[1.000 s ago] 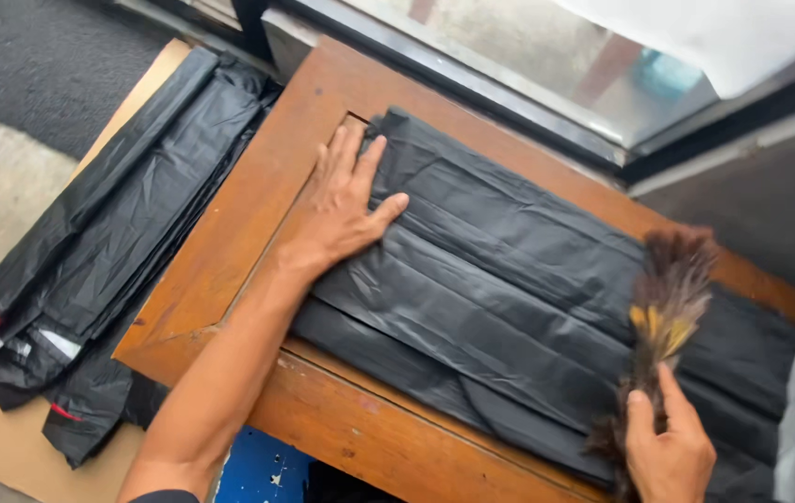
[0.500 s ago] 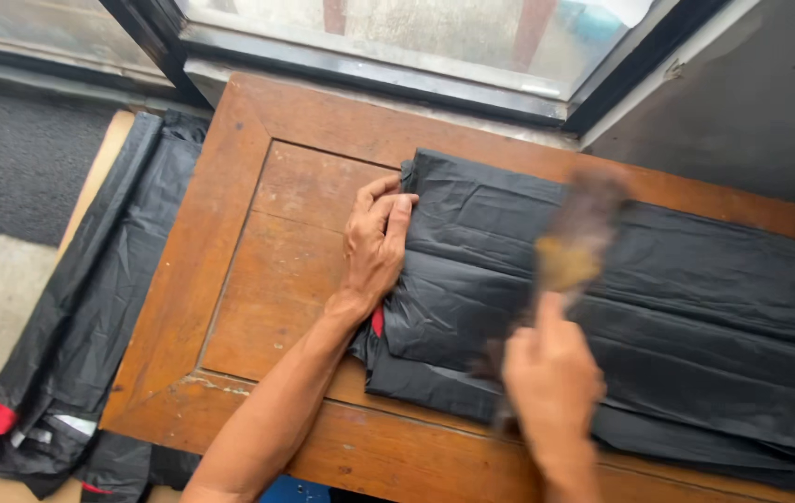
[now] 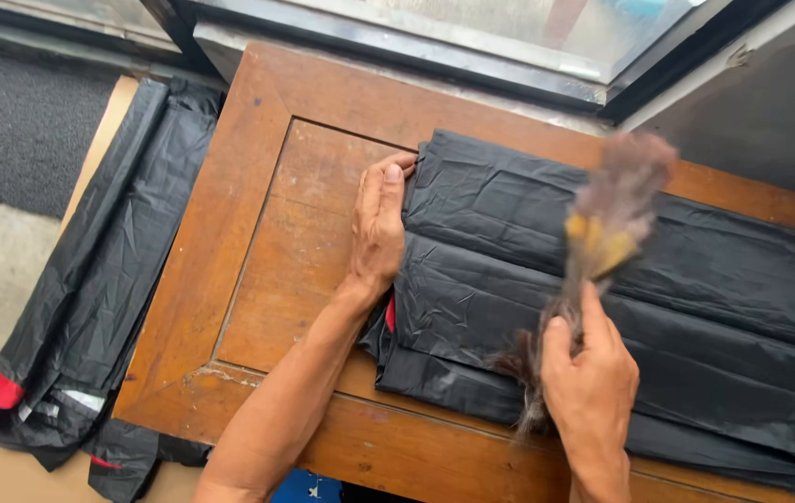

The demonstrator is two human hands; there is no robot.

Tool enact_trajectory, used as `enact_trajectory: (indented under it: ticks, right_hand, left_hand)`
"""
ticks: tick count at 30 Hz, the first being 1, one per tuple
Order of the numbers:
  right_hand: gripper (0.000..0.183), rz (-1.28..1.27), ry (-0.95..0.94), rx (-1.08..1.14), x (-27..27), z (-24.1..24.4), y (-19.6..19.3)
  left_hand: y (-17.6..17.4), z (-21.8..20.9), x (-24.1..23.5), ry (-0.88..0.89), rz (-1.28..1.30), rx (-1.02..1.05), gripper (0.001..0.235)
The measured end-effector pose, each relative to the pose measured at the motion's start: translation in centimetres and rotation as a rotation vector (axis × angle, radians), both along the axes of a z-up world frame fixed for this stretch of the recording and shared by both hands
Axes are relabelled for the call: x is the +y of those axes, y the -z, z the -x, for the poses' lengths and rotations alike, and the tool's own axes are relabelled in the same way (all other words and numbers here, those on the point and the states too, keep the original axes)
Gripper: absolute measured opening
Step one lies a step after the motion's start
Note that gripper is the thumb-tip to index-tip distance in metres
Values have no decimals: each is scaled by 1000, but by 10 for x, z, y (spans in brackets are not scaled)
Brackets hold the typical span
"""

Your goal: The person uses a feather duster to sweep a black fabric item with red accents that is laid out on a wooden table. They repeatedly unfold, sweep, and refold the fabric while holding it in place with their left hand.

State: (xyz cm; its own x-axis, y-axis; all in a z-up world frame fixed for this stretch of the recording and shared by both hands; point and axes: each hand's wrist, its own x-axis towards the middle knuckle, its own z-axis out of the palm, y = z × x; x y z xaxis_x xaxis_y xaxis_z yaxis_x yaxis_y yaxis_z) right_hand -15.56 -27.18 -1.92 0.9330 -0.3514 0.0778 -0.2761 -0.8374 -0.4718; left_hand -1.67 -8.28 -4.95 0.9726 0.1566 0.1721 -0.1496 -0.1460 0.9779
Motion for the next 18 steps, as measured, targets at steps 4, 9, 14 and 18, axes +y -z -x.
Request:
enact_trajectory:
  ticks: [4,9,14,18]
  right_hand:
    - [60,-13,-63,95,33,0,7]
    - [59,-8,-548,64,92,-8,4]
    - [48,-128,-332,-194,45,-5,-19]
    - [57,67,-16,-21,12,5,3]
  left_hand:
    - [2,-11,5,139,465,240,48]
    - [-1,-9,14,47,147,210,52]
    - [0,-10,12,89,492,322,53]
    - [0,-6,7,65,472,328,55]
